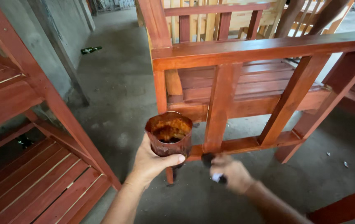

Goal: The person holds a container of reddish-brown wood stain in one hand and a brush in the other, brushing the stain onto the frame, legs and slats of a wooden chair, working around the seat and sides to coat the bare wood surfaces.

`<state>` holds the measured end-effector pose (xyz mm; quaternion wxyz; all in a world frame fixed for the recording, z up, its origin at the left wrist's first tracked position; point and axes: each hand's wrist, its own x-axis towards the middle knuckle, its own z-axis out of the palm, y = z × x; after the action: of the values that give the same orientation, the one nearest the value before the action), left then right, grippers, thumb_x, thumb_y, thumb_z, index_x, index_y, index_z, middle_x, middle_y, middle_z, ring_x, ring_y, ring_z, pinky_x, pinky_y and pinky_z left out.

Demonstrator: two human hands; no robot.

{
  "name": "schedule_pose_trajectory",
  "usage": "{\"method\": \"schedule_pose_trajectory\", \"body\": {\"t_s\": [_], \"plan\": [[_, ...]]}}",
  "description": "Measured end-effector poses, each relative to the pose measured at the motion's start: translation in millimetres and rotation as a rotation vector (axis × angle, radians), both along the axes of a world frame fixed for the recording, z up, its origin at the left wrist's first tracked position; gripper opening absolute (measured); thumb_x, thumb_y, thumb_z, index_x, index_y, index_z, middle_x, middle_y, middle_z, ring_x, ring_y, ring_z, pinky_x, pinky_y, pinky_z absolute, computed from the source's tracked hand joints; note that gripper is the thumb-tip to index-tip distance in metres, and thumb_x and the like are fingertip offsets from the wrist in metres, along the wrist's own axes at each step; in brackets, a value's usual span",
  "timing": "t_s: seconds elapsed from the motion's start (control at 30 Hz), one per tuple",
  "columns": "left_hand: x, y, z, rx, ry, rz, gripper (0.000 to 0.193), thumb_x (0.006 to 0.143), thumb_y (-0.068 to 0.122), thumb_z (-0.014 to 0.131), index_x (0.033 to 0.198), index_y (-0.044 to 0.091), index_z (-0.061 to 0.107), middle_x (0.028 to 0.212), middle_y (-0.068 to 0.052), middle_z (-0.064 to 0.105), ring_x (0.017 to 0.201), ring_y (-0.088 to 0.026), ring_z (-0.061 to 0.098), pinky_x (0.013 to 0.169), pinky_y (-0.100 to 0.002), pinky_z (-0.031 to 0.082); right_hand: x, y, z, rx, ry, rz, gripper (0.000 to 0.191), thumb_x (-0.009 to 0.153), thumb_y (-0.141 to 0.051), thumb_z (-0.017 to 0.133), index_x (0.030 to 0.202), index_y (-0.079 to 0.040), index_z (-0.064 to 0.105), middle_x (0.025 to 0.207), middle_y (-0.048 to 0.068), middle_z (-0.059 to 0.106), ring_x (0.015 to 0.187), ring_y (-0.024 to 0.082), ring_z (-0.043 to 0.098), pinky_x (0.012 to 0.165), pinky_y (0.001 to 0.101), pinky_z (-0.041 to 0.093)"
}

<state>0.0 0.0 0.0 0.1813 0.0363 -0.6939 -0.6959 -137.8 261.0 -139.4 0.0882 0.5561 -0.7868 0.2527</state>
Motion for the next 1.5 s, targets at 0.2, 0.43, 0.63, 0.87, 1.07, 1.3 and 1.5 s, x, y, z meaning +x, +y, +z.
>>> {"method": "schedule_pose_trajectory", "body": {"t_s": [0.2,0.43,0.63,0.87,1.07,1.3,1.5], "plan": [[-14,2,17,0.042,-0.029,0.000,0.097,0.050,0.008,0.091,0.138,0.008,0.050,0.130,-0.009,0.068,0.120,-0.021,0.067,0.101,-0.038,0.055,-29,-5,108,-0.107,0.081,0.093,0.031,0.055,0.003,0.067,0.084,-0.009,0.064,0.117,0.016,0.069,0.109,0.041,0.063,0.092,0.0477,0.052],[-34,3,24,0.006,-0.043,0.011,0.096,0.053,0.008,0.091,0.139,0.010,0.049,0.131,-0.005,0.068,0.121,-0.019,0.066,0.101,-0.037,0.054,-16,4,160,-0.380,0.316,0.022,0.016,0.068,-0.004,0.072,0.082,-0.010,0.066,0.120,0.019,0.069,0.106,0.038,0.065,0.087,0.0455,0.053],[-50,2,15,0.037,-0.006,0.046,0.097,0.051,0.008,0.093,0.138,0.007,0.050,0.130,-0.008,0.068,0.120,-0.020,0.067,0.102,-0.037,0.054,-19,2,117,-0.252,0.122,0.099,0.021,0.060,-0.010,0.074,0.080,-0.012,0.069,0.119,0.018,0.071,0.104,0.036,0.067,0.088,0.0437,0.055],[-52,1,-4,0.046,-0.036,0.056,0.098,0.051,0.010,0.092,0.139,0.006,0.048,0.131,-0.009,0.068,0.119,-0.021,0.067,0.101,-0.037,0.055,-23,-23,39,-0.095,0.017,0.132,0.016,0.069,-0.007,0.073,0.084,-0.011,0.066,0.115,0.016,0.071,0.103,0.039,0.065,0.088,0.0470,0.053],[-57,-4,-13,-0.010,0.002,0.061,0.101,0.050,0.010,0.094,0.139,0.003,0.047,0.132,-0.010,0.067,0.122,-0.021,0.066,0.104,-0.038,0.053,-38,-11,83,-0.137,0.062,0.080,0.029,0.056,-0.003,0.070,0.084,-0.010,0.066,0.116,0.014,0.071,0.107,0.038,0.065,0.088,0.0472,0.054],[-64,-3,-18,0.035,0.067,0.048,0.101,0.051,0.012,0.094,0.139,0.002,0.047,0.133,-0.012,0.066,0.123,-0.024,0.065,0.105,-0.039,0.052,-53,11,166,-0.440,0.310,0.004,0.016,0.071,-0.002,0.075,0.084,-0.011,0.072,0.128,0.011,0.071,0.095,0.026,0.067,0.086,0.0368,0.055],[-66,-2,-18,0.027,0.044,0.074,0.098,0.053,0.012,0.094,0.139,0.004,0.048,0.134,-0.010,0.066,0.123,-0.022,0.065,0.106,-0.038,0.052,-41,11,111,-0.331,0.347,0.049,0.021,0.064,-0.007,0.074,0.083,-0.017,0.071,0.127,0.012,0.068,0.111,0.033,0.067,0.089,0.0395,0.056]]}}
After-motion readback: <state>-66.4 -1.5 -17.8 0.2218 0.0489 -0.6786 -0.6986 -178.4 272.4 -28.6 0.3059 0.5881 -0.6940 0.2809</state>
